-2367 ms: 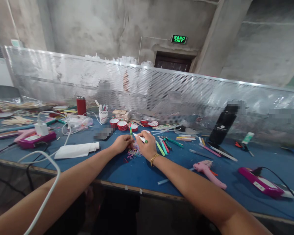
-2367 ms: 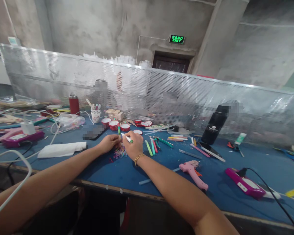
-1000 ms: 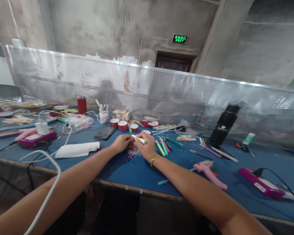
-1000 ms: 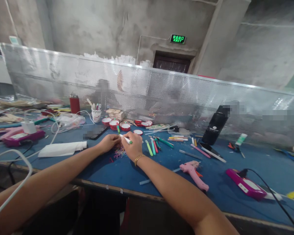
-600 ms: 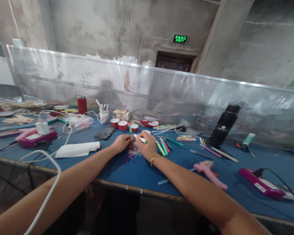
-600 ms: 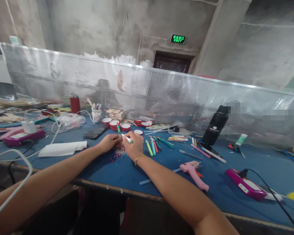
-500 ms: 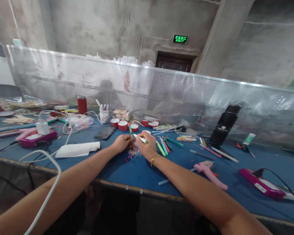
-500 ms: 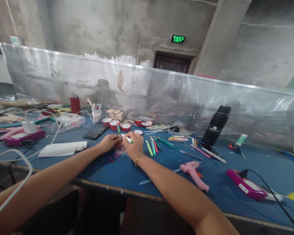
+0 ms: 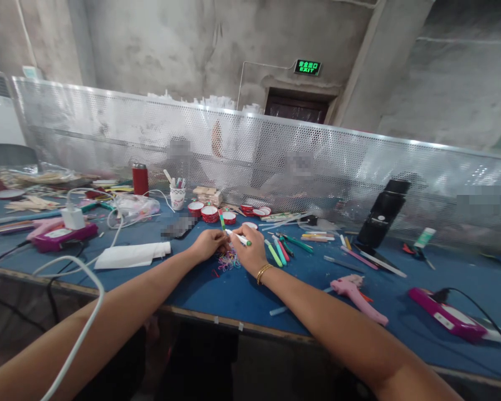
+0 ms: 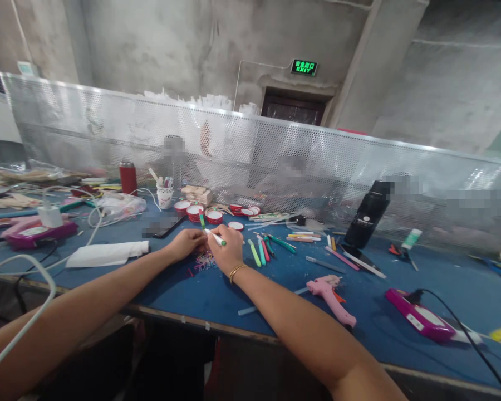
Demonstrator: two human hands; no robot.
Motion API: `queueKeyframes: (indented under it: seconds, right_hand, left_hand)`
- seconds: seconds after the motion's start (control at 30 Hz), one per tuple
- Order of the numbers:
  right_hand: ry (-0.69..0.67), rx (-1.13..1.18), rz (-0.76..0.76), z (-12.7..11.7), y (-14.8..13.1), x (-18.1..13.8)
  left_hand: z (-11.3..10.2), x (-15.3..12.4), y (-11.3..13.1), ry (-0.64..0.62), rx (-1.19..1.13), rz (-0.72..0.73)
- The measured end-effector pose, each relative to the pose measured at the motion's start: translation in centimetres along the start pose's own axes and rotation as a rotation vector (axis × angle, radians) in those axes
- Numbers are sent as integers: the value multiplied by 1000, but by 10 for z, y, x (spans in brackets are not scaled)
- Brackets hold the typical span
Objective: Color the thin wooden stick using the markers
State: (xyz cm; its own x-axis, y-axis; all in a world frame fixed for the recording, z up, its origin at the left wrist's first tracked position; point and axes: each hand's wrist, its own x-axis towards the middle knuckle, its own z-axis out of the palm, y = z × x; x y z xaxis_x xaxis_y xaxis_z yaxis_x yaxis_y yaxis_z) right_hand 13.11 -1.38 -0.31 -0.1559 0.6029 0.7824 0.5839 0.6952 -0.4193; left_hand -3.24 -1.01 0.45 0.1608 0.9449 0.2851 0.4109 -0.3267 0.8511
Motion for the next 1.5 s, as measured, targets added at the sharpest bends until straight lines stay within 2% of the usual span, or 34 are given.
queueKeyframes:
  seconds: [0.27, 0.47, 0.6, 1.5]
  right_hand:
    - [13, -4, 6, -1, 0, 1]
    - [-15, 18, -16, -1, -2, 0]
    - [16, 8, 6, -1, -1, 1]
    - [-4, -17, 1, -2, -2, 0]
  left_hand:
    - [1, 3, -6, -31, -71, 26]
    - [0, 2, -5, -9, -13, 27]
    - [0, 2, -6, -23, -36, 25]
    - [1, 3, -4, -15, -54, 18]
